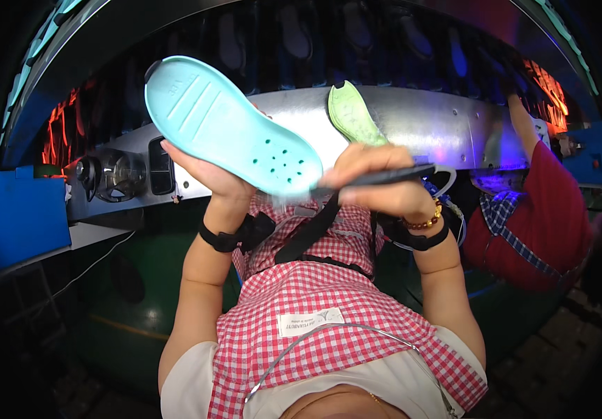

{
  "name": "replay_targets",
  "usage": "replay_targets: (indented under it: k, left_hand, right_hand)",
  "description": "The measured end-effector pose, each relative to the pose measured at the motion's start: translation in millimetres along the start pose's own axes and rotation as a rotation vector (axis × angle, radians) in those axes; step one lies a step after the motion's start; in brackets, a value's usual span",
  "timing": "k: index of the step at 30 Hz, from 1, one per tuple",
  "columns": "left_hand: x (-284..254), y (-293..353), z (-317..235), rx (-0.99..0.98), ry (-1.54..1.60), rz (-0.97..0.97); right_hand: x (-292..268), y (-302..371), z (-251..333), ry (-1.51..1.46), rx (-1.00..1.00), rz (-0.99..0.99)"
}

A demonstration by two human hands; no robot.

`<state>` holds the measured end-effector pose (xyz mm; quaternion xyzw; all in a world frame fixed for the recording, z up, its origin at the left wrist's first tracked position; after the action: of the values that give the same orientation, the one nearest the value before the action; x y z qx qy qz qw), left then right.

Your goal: Apply adhesive to the bottom of shoe soles using a manual brush.

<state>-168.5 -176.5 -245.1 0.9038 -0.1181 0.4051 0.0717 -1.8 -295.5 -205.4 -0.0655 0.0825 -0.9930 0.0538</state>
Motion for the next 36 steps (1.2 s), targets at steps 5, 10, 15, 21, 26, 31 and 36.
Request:
replay_targets:
  k: [5, 10, 15, 21, 26, 31, 36]
  left_hand:
    - [0.8, -2.1, -6.1, -0.033, 0.106, 0.248]
    - [6.9, -2.2, -14.5, -0.096, 0.164, 0.384]
    - [27.9, 33.5, 5.8, -0.352, 0.321, 0.247]
    - [-16.0, 12.6, 3.4, -0.512, 0.124, 0.349]
    - [-6.5, 4.1, -9.2, -0.822, 0.255, 0.464]
    - [-0.1, 4.9, -20.6, -1.006, 0.054, 0.433]
    - [7.9, 9.2, -32.3, -0.953, -0.304, 0.437]
  right_hand:
    - [-4.1, 0.2, -12.9, 0.167, -0.137, 0.164]
    - [-7.7, 2.8, -28.3, -0.275, -0.001, -0.058]
    - [15.2, 1.6, -25.5, -0.433, 0.102, -0.235]
    - [9.3, 7.5, 11.1, -0.077, 0.09, 0.075]
    - [6.5, 0.2, 14.1, 0.229, -0.107, 0.279]
    - [-4.9, -7.7, 38.7, 0.382, -0.175, 0.281]
    - [-12.1, -5.9, 41.5, 0.358, -0.091, 0.55]
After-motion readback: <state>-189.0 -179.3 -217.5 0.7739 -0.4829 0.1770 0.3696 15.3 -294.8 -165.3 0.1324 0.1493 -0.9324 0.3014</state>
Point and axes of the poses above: each hand's wrist, its own y-axis away from the middle knuckle, its own x-axis out of the palm, z = x × y, the point moved 1 cm from there along -y, towards the middle knuckle, and after that the axes turned 1 degree about -y, right-handed, at the moved point
